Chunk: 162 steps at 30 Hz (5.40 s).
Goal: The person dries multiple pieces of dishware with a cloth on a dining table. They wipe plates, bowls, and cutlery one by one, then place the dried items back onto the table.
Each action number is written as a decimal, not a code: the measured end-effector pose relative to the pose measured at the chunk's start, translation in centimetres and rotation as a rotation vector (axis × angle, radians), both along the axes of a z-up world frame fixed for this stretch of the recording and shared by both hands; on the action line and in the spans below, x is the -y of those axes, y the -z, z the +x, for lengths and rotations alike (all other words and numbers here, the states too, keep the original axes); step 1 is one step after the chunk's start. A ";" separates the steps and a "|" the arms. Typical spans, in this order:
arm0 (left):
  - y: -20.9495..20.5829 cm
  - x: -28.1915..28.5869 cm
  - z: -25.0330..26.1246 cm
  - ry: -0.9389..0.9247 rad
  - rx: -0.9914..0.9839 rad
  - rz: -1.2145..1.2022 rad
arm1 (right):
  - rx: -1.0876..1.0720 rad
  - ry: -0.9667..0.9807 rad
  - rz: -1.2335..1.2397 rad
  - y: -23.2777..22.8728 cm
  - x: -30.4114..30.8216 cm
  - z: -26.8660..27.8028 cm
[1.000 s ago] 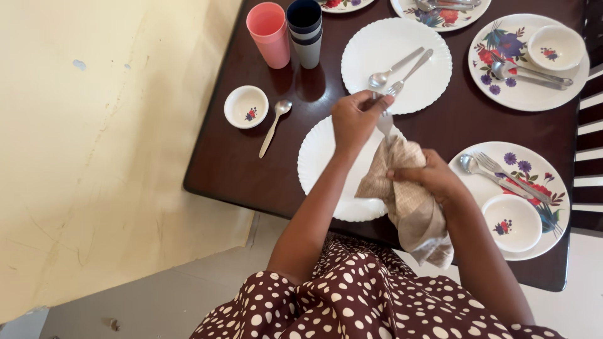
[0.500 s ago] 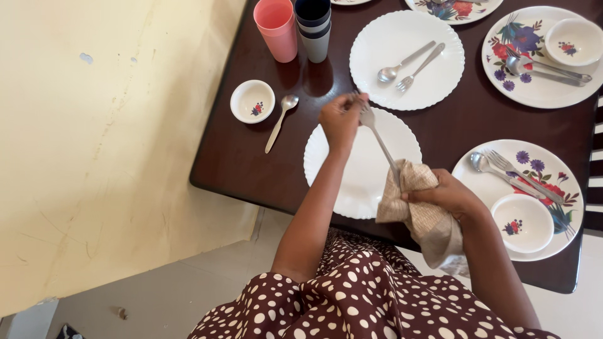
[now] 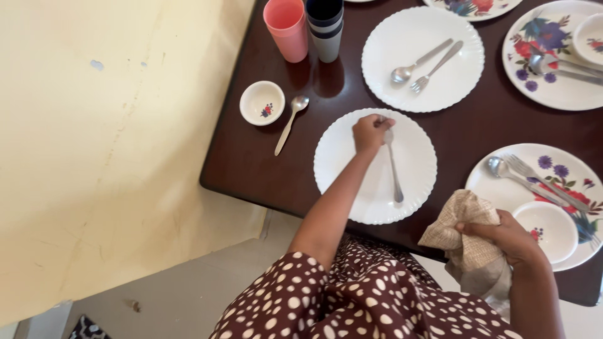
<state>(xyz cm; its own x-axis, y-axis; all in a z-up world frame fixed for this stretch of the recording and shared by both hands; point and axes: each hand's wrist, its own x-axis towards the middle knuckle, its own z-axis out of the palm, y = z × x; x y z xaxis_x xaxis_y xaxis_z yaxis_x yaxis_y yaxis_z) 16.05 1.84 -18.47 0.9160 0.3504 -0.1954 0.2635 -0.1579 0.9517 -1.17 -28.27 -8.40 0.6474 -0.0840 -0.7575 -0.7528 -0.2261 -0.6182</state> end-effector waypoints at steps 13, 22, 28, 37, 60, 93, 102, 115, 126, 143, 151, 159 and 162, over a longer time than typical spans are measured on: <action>3.2 2.9 -1.2 0.133 0.032 0.167 | 0.000 0.054 0.077 0.0 -0.7 -1.0; 2.7 3.4 -1.9 0.091 0.021 0.304 | 0.068 0.108 0.215 -0.8 -1.7 -0.3; 2.3 3.7 -2.1 0.076 -0.026 0.410 | 0.076 0.141 0.248 -2.2 -3.0 0.0; 0.9 2.8 -2.5 0.061 -0.024 0.441 | 0.159 0.103 0.297 -2.7 -5.6 2.7; 2.7 -21.3 -5.6 -0.062 0.250 0.945 | 0.097 0.033 0.262 -0.5 -18.0 7.0; -15.0 -7.5 -15.2 0.940 0.330 -0.025 | 0.754 0.650 0.417 -2.5 -17.4 0.6; -15.3 -5.4 -15.0 0.745 0.297 0.111 | 0.820 0.594 0.322 -6.1 -17.3 3.1; -17.1 -4.8 -16.5 0.684 0.098 -0.081 | 1.007 0.270 -0.133 -7.3 -14.1 4.4; -17.5 -7.4 -16.8 0.478 0.054 -0.347 | 0.901 0.356 -0.004 -8.5 -6.6 5.7; -18.3 -4.7 -15.1 0.569 0.487 -0.004 | 0.540 0.488 0.644 -4.5 -16.6 2.5; -19.6 -6.3 -13.7 0.769 0.465 0.522 | 0.681 0.371 0.354 -6.1 -18.4 1.9; -25.0 -9.6 -13.4 0.573 0.467 0.440 | 0.417 0.323 0.350 -8.0 -16.6 3.3; -24.3 -9.7 -10.9 0.521 0.587 0.244 | 0.425 0.226 0.442 -7.6 -15.7 3.1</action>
<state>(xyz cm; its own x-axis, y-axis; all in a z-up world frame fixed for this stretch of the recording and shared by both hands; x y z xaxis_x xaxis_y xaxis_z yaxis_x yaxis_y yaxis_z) 5.17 11.52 5.82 0.9022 -0.1771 0.3933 -0.4311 -0.3429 0.8346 1.88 -12.54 -0.81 0.9009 0.0079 -0.4339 -0.4215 0.2532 -0.8707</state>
